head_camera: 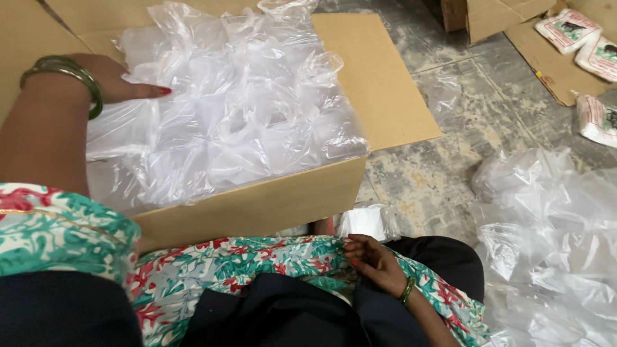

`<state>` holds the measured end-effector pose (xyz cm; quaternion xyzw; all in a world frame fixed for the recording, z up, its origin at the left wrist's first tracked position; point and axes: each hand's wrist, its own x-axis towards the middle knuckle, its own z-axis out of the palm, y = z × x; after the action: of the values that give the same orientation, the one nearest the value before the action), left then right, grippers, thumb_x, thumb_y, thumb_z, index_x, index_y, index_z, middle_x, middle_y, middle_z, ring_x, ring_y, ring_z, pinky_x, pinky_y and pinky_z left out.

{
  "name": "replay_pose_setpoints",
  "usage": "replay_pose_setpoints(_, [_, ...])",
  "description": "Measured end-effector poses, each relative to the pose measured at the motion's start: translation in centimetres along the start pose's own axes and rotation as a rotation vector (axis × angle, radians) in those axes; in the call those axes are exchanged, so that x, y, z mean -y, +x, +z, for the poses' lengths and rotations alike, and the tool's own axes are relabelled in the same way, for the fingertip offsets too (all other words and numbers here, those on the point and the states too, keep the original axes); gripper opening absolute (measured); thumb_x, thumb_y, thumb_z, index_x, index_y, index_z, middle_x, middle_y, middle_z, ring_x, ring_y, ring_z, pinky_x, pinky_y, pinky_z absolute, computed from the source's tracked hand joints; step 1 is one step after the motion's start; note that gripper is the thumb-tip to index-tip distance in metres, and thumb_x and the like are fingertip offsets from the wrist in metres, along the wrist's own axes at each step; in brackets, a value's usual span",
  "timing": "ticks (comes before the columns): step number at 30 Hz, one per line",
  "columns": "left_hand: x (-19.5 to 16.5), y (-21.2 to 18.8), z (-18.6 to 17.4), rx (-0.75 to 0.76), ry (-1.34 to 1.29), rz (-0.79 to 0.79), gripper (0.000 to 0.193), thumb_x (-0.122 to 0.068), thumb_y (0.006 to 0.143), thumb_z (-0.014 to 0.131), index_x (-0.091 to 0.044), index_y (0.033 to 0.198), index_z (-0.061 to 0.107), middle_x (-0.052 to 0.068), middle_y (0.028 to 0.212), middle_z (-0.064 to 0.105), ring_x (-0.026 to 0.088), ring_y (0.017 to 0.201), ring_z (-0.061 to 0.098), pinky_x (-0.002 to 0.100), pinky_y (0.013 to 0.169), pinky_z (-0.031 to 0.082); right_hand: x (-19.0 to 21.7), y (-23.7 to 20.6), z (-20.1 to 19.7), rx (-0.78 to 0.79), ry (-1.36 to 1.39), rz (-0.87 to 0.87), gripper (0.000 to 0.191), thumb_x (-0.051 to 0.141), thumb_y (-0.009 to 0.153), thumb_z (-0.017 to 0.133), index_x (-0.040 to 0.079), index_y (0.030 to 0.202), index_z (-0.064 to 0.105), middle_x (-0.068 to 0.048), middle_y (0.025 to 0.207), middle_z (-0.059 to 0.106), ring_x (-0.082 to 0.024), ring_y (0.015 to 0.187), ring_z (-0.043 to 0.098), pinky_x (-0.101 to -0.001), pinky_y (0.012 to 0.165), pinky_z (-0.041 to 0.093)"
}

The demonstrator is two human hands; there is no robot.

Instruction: The person sits on the floor and packs plastic-wrapped white items one at a time into a large cardboard box, arranging them in rows. They then fold the box flaps closed and seal the box by running red tape along the seam by hand.

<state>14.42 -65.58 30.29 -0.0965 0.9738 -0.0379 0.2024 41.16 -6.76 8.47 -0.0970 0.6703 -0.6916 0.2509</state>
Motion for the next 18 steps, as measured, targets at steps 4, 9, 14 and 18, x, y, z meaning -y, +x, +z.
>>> replay_pose_setpoints(4, [-0.8, -0.5, 0.6, -0.156, 0.204, 0.000, 0.107, -0.094, 0.084, 0.037, -0.002, 0.115, 0.083, 0.024, 0.116, 0.077, 0.041, 0.109, 0.073, 0.049, 0.099, 0.054, -0.3, -0.2, -0.4, -0.008, 0.015, 0.023, 0.055, -0.008, 0.092, 0.064, 0.002, 0.143, 0.049, -0.010, 0.130, 0.062, -0.020, 0.119, 0.063, -0.0351, 0.103, 0.052])
replay_pose_setpoints(9, [0.1, -4.2, 4.0, -0.383, 0.174, 0.051, 0.094, -0.084, 0.097, 0.028, -0.007, 0.110, 0.080, 0.021, 0.103, 0.079, 0.039, 0.097, 0.075, 0.049, 0.087, 0.058, -0.4, -0.1, -0.4, 0.012, 0.018, 0.012, 0.053, -0.008, 0.093, 0.064, 0.002, 0.144, 0.050, -0.010, 0.130, 0.062, -0.019, 0.118, 0.063, -0.0348, 0.103, 0.052])
replay_pose_setpoints(14, [0.0, -4.1, 8.8, -0.345, -0.096, -0.044, 0.090, -0.077, 0.109, 0.022, -0.009, 0.113, 0.081, 0.024, 0.110, 0.077, 0.042, 0.106, 0.071, 0.052, 0.096, 0.053, -1.2, 0.8, -0.1, 0.006, -0.009, 0.030, 0.054, -0.009, 0.091, 0.065, 0.002, 0.142, 0.052, -0.009, 0.127, 0.065, -0.018, 0.117, 0.064, -0.0351, 0.101, 0.055])
replay_pose_setpoints(18, [0.0, -0.5, 9.3, -0.195, -0.109, -0.092, 0.092, -0.076, 0.102, 0.017, -0.009, 0.120, 0.077, 0.023, 0.123, 0.071, 0.044, 0.114, 0.065, 0.053, 0.099, 0.049, -2.0, 0.7, 0.1, -0.013, -0.151, 0.042, 0.055, -0.009, 0.089, 0.069, 0.003, 0.140, 0.053, -0.007, 0.126, 0.067, -0.017, 0.115, 0.065, -0.0331, 0.100, 0.055])
